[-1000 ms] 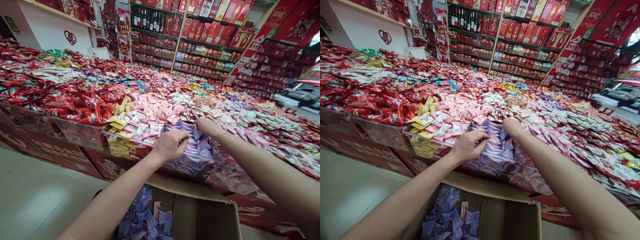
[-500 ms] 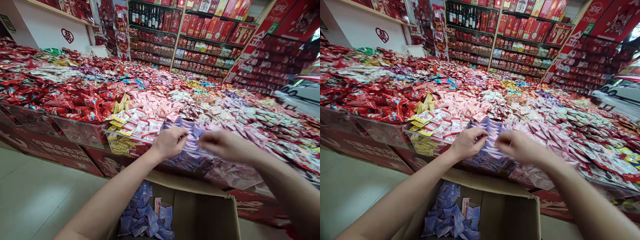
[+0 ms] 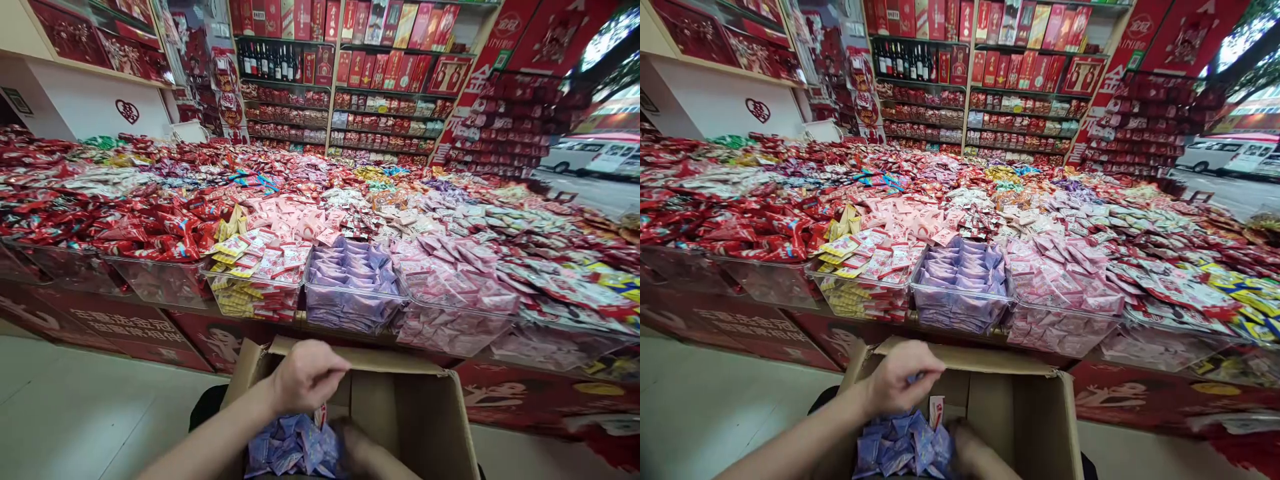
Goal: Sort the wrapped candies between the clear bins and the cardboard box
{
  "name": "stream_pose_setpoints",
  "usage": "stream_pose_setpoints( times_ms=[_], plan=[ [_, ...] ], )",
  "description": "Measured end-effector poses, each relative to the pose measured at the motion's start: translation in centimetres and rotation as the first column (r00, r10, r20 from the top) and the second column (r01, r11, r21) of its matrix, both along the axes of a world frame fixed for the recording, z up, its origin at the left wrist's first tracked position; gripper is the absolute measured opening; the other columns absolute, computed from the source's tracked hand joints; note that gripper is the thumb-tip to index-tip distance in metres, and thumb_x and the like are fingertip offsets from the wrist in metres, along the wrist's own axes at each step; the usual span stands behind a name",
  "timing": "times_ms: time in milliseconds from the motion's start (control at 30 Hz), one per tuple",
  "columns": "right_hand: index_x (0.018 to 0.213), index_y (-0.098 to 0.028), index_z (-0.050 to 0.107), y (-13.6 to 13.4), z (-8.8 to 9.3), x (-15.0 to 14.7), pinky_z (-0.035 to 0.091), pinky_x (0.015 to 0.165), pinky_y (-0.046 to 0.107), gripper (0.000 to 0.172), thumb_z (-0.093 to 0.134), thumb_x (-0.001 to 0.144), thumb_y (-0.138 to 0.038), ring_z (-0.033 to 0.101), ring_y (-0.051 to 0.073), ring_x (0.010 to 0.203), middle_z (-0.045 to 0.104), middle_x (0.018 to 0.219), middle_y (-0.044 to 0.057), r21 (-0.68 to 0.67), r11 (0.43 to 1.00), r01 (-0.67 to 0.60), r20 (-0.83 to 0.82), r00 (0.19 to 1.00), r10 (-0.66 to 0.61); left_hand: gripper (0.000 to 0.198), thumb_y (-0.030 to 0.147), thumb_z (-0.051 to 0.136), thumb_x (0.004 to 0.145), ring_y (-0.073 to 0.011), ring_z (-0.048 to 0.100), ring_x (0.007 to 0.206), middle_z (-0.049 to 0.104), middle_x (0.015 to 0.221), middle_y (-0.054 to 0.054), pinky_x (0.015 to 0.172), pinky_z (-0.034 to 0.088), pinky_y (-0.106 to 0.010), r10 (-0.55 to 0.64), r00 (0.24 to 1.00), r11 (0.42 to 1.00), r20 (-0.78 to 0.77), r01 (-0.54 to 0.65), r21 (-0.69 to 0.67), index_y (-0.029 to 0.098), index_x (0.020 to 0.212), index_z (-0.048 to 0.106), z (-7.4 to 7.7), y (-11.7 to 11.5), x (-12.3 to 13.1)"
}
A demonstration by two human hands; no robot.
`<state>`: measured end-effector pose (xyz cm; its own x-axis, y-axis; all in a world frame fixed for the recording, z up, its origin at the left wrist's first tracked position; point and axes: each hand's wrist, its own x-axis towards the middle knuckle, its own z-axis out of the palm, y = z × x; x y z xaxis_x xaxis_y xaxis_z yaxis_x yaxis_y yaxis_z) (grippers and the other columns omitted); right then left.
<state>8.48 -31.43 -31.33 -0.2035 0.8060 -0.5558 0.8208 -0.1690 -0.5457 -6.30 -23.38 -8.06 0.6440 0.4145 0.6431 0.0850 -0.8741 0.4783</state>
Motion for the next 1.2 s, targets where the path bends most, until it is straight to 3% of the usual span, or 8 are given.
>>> stream_pose_setpoints(
  times_ms=[167, 300, 400, 500, 600, 767, 1000, 1200],
  plan=[
    [0.062, -0.016, 0.065, -0.1, 2.6, 1.3, 0.039, 0.057, 0.029, 0.011, 0.059, 0.053, -0.018, 0.056, 0.021, 0.063, 0.057, 0.059, 0.001, 0.013, 1.0, 0.01, 0.047, 0.999, -0.01, 0.017, 0.019, 0.045, 0.079, -0.0127, 0.058, 0.065, 0.063, 0.068, -0.004, 0.062, 0.045, -0.024, 0.099, 0.965, 0.897, -0.243, -0.192, -0.398, 0.018, 0.081, 0.061, -5.0, -3.3, -2.1],
    [0.061, -0.016, 0.061, -0.3, 7.6, 3.5, 0.036, 0.056, 0.025, 0.01, 0.055, 0.063, -0.023, 0.05, 0.015, 0.059, 0.053, 0.056, 0.0, 0.157, 0.979, 0.128, -0.178, 0.979, -0.1, 0.027, 0.025, 0.048, 0.077, -0.0173, 0.055, 0.095, 0.061, 0.101, -0.006, 0.084, 0.042, -0.03, 0.185, 0.932, 0.745, -0.313, -0.341, -0.574, 0.021, 0.102, 0.057, -6.5, -3.8, -2.9],
    [0.071, -0.016, 0.061, -1.1, 11.8, 4.3, 0.037, 0.059, 0.023, 0.02, 0.053, 0.071, -0.034, 0.048, 0.013, 0.062, 0.055, 0.064, -0.001, 0.057, 0.98, 0.193, -0.551, 0.825, -0.13, 0.06, 0.032, 0.06, 0.068, -0.0219, 0.044, 0.113, 0.046, 0.126, -0.009, 0.096, 0.033, -0.037, 0.055, 0.935, 0.633, -0.351, -0.305, -0.712, 0.021, 0.124, 0.04, -7.2, -4.0, -2.2],
    [0.072, -0.015, 0.057, -1.9, 14.9, 4.0, 0.036, 0.058, 0.022, 0.025, 0.055, 0.072, -0.04, 0.043, 0.009, 0.057, 0.05, 0.061, -0.003, -0.065, 0.956, 0.286, -0.722, 0.648, -0.242, 0.068, 0.033, 0.062, 0.066, -0.0209, 0.054, 0.098, 0.051, 0.116, -0.014, 0.087, 0.04, -0.038, -0.097, 0.961, 0.399, -0.259, -0.201, -0.895, 0.015, 0.126, 0.034, -7.6, -4.3, -0.4],
    [0.065, -0.015, 0.051, -2.2, 16.3, 3.3, 0.03, 0.051, 0.02, 0.03, 0.059, 0.069, -0.043, 0.035, 0.007, 0.05, 0.042, 0.053, -0.005, -0.137, 0.913, 0.385, -0.726, 0.588, -0.357, 0.053, 0.03, 0.06, 0.069, -0.0141, 0.057, 0.079, 0.058, 0.087, -0.007, 0.076, 0.044, -0.031, -0.153, 0.987, 0.182, -0.047, -0.019, -0.983, 0.012, 0.115, 0.04, -7.5, -4.5, 0.9],
    [0.071, -0.014, 0.05, -2.5, 17.2, 3.0, 0.031, 0.051, 0.021, 0.035, 0.057, 0.069, -0.048, 0.041, 0.007, 0.052, 0.052, 0.063, -0.001, -0.241, 0.821, 0.518, -0.697, 0.496, -0.518, 0.039, 0.026, 0.054, 0.075, -0.0055, 0.044, 0.059, 0.046, 0.07, 0.003, 0.059, 0.038, -0.02, -0.021, 0.999, 0.288, -0.049, -0.041, -0.957, 0.015, 0.111, 0.045, -6.5, -4.3, 0.8],
    [0.071, -0.015, 0.052, -2.4, 18.5, 2.3, 0.034, 0.055, 0.021, 0.029, 0.056, 0.071, -0.043, 0.042, 0.009, 0.057, 0.049, 0.061, -0.003, -0.11, 0.94, 0.322, -0.68, 0.665, -0.308, 0.034, 0.042, 0.049, 0.077, -0.0065, 0.04, 0.054, 0.046, 0.063, 0.002, 0.049, 0.031, -0.019, -0.078, 0.993, 0.295, -0.084, -0.058, -0.954, 0.011, 0.091, 0.057, -5.1, -4.1, 1.1],
    [0.076, -0.015, 0.058, -1.9, 18.6, 2.1, 0.039, 0.064, 0.024, 0.031, 0.056, 0.07, -0.045, 0.048, 0.012, 0.067, 0.056, 0.071, 0.001, 0.029, 0.857, 0.514, -0.69, 0.631, -0.355, 0.038, 0.047, 0.047, 0.077, -0.0081, 0.04, 0.057, 0.049, 0.063, 0.001, 0.051, 0.031, -0.019, 0.029, 0.991, 0.371, -0.13, -0.132, -0.919, 0.011, 0.08, 0.06, -4.8, -4.3, 1.0]
  ],
)
